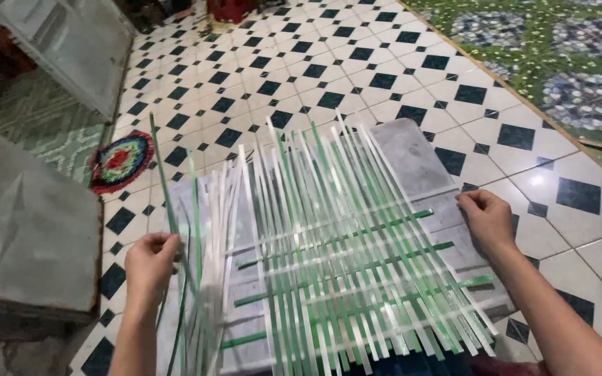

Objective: Weaving green and white plastic strips together on a flat board to create a mat or bag base.

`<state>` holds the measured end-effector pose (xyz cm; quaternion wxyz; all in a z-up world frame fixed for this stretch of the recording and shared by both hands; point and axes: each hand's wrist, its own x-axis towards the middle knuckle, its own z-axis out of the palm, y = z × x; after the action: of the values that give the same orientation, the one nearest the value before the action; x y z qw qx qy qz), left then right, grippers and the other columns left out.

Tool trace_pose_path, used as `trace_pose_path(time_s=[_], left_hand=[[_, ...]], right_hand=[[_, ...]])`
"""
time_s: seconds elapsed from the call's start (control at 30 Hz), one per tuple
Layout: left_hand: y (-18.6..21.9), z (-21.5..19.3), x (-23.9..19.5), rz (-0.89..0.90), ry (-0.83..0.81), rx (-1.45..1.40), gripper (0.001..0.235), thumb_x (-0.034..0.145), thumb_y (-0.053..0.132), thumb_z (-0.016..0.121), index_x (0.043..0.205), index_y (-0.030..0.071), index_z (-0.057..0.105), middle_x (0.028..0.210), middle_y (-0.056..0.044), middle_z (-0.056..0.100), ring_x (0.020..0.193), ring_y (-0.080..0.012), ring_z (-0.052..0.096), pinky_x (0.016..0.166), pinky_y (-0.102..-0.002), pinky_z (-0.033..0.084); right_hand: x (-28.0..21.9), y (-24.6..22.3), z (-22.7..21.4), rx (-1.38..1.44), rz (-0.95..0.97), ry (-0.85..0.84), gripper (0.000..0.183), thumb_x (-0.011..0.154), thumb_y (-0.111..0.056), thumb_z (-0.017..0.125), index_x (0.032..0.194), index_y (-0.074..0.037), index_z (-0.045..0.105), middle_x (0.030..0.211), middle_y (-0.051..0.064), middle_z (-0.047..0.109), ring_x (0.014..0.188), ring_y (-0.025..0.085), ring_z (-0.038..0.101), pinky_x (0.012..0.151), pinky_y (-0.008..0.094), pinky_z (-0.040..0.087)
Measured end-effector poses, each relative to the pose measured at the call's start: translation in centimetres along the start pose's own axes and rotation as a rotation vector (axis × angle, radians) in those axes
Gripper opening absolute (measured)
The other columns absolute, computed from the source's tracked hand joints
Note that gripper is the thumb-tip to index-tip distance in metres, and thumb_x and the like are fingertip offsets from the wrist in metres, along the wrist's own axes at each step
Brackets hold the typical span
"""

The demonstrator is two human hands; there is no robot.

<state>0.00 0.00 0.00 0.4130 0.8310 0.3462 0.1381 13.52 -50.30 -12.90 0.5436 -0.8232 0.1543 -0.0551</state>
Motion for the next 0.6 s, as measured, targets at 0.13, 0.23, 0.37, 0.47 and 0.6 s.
trace_pose_path(time_s=[0.13,0.23,0.37,0.47,0.6], left_hand=[[9.3,1.9,-4.9,-0.157,-0.321,-0.315,0.013,0.090,0.004,0.060,0.101,-0.003,0.060,0.096,-0.016,0.061,0.080,-0.0270,0.060,0.069,-0.036,0.050],[13.3,6.4,-8.3,-0.080,-0.553,-0.377,0.008,0.088,0.001,0.064,0.093,-0.005,0.065,0.084,-0.019,0.066,0.069,-0.0286,0.064,0.066,-0.036,0.057],[13.0,17.4,-11.9,0.059,-0.803,-0.284,0.012,0.082,0.015,0.072,0.092,0.009,0.069,0.077,-0.006,0.070,0.063,-0.0167,0.069,0.060,-0.026,0.059],[11.2,24.1,-13.7,0.139,-0.889,-0.380,0.008,0.083,0.018,0.073,0.085,0.013,0.067,0.064,-0.004,0.069,0.052,-0.0130,0.065,0.050,-0.025,0.055],[8.5,26.2,-12.8,0.867,-0.661,0.079,0.056,0.091,0.039,0.062,0.130,0.001,0.051,0.123,-0.021,0.059,0.114,-0.0343,0.054,0.095,-0.048,0.045]], right_hand=[[-1.3,-4.4,-0.4,-0.192,-0.032,-0.043,0.019,0.094,-0.015,0.057,0.107,-0.006,0.068,0.103,0.012,0.068,0.095,0.026,0.062,0.083,0.041,0.049],[-2.6,-7.7,0.3,-0.154,-0.294,-0.170,0.020,0.092,-0.012,0.058,0.108,-0.003,0.067,0.105,0.014,0.070,0.096,0.025,0.066,0.086,0.034,0.055],[-4.8,-11.0,1.8,0.207,-0.142,-0.494,0.026,0.094,-0.016,0.053,0.108,-0.002,0.069,0.093,0.012,0.072,0.090,0.021,0.066,0.084,0.035,0.058],[-3.7,-9.3,2.1,0.287,-0.145,-0.509,0.023,0.094,-0.016,0.056,0.093,0.001,0.071,0.079,0.012,0.072,0.076,0.019,0.065,0.074,0.034,0.055],[-1.8,-8.9,-0.8,0.284,0.276,-0.357,0.023,0.101,-0.013,0.048,0.097,0.006,0.060,0.091,0.020,0.061,0.079,0.033,0.062,0.075,0.043,0.056]])
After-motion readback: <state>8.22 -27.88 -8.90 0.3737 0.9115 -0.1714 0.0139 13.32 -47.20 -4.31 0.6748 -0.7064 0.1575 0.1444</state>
